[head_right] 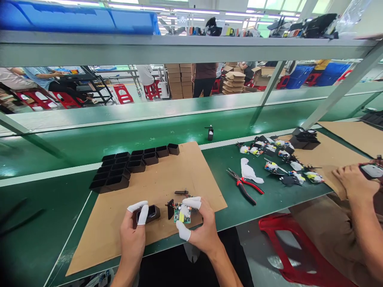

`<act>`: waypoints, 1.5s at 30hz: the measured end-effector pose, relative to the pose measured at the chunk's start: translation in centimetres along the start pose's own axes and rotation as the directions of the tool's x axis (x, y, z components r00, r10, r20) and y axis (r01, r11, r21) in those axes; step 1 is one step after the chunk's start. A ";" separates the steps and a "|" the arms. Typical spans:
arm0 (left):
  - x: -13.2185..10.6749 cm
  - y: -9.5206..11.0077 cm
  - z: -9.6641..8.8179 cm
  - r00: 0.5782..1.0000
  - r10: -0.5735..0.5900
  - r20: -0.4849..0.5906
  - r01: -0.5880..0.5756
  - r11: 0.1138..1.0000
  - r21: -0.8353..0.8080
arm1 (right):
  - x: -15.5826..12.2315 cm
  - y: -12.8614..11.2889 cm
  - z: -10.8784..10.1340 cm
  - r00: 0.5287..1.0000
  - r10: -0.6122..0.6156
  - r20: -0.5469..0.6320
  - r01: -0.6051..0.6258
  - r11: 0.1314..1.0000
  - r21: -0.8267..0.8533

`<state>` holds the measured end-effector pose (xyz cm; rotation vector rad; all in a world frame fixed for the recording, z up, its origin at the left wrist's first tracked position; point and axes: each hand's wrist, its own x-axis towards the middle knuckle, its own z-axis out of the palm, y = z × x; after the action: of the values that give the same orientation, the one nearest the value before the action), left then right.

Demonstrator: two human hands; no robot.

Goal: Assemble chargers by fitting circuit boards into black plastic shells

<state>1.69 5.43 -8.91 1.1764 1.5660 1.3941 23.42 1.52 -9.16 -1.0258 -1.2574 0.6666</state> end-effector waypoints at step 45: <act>0.3 -0.2 0.0 1.000 -0.014 0.000 0.014 1.000 -0.017 | 2.3 2.7 -1.4 0.915 0.283 -0.289 -0.291 0.957 0.015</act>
<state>1.57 5.77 -9.06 1.1535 1.5568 1.3959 25.58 4.30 -10.56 -1.2965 -0.8706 0.6942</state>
